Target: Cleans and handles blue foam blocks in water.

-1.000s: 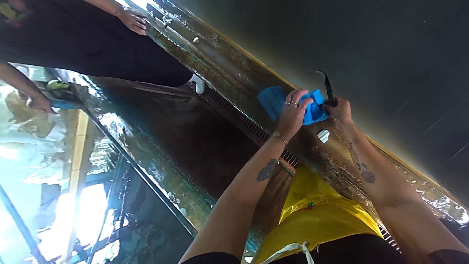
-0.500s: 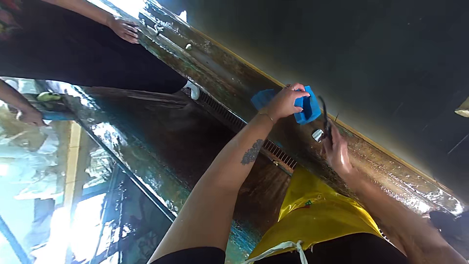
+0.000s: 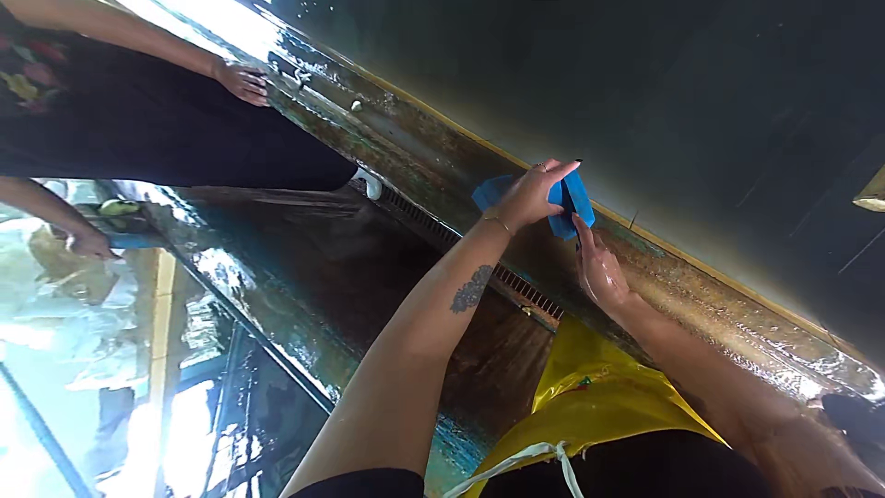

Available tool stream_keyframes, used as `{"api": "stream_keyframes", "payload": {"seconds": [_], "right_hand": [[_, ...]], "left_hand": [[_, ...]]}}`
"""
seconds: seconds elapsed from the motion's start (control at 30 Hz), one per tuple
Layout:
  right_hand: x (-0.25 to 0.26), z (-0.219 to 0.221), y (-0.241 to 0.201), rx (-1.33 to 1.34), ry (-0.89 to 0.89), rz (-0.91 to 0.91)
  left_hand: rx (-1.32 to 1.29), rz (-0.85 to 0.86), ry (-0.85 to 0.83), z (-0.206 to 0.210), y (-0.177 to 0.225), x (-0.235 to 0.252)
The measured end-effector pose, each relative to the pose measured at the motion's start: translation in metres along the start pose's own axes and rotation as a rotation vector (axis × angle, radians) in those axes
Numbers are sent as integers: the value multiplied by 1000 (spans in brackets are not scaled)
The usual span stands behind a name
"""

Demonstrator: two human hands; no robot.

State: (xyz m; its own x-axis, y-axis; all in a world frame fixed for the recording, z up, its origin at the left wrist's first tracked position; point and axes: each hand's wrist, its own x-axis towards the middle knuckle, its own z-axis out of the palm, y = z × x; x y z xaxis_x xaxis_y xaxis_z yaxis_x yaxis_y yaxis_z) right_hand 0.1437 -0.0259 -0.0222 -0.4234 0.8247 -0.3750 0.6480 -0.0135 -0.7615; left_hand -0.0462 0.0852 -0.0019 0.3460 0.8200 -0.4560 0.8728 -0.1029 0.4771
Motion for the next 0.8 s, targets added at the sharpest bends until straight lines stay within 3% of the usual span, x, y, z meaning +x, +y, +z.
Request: {"api": "stream_keyframes", "payload": {"seconds": [0.23,0.47,0.8], "right_hand": [[3,-2,0,8,7,27],[0,-3,-1,25,4,9],[5,0,-7,-7,15,28]], "left_hand": [[3,80,67,4,-10,-9],[65,100,-47,-9,-3,-1],[149,82,-60,-6,-6,2]]}}
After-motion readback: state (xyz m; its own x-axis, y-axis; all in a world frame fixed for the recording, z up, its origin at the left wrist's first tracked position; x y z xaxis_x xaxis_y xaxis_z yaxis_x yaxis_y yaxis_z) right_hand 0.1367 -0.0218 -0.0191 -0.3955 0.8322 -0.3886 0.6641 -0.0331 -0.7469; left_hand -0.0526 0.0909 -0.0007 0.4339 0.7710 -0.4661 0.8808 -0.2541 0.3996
